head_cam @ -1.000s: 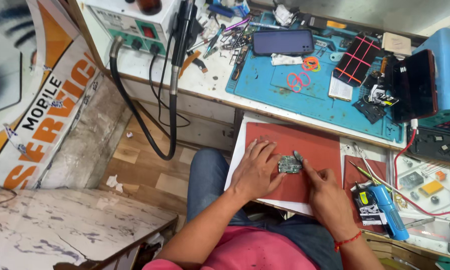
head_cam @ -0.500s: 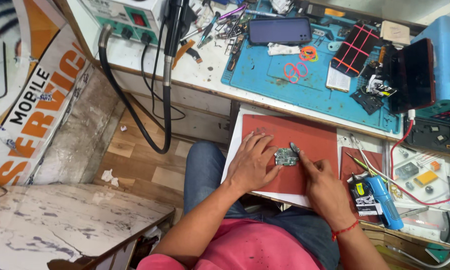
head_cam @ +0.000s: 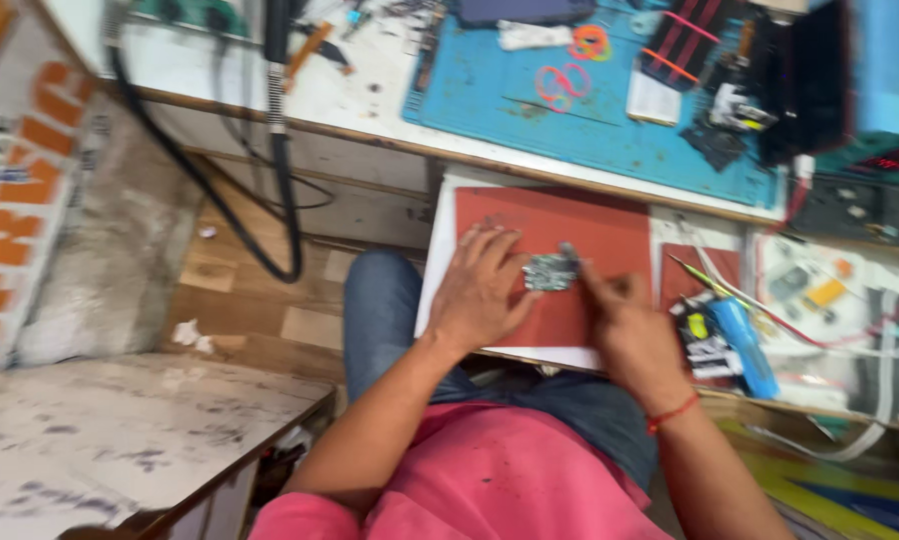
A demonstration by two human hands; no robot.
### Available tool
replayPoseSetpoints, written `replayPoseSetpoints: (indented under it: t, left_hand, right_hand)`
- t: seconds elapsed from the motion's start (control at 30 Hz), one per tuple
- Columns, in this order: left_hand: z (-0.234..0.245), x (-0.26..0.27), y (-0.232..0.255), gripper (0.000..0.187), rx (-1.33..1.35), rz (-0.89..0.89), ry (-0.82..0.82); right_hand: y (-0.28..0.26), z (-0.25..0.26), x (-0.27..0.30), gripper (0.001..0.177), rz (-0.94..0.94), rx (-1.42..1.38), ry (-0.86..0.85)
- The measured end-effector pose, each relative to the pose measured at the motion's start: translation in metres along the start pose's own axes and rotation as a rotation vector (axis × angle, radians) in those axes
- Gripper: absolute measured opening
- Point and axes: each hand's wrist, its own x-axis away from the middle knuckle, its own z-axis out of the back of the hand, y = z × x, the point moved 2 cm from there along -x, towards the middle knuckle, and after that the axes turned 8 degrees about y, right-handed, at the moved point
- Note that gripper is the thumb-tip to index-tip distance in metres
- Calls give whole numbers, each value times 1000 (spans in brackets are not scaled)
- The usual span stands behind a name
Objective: The person scrapes a small circuit board with a metal tool, then uses a hot air gun to heat the board. The work is performed on a red mat on a cluttered workbench.
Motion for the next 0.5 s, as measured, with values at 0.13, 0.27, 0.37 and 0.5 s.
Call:
replayPoseSetpoints:
  t: [0.13,0.27,0.37,0.5]
  left_hand:
    - [0,-4,0,47,20,2,-13]
    - [-3,-1,2,46,13,0,-36]
    - [1,-5,3,46,-5,-8,-26]
    - [-1,-8,6,45,-9,13,-41]
  right_hand:
    - [-3,0,1,58,62,-74,-20]
    - [2,-3,-2,67,-61,101,-80]
    - [-8,-3,-2,60,107,-50,-90]
    - [0,2,-5,55,-22,14,-1]
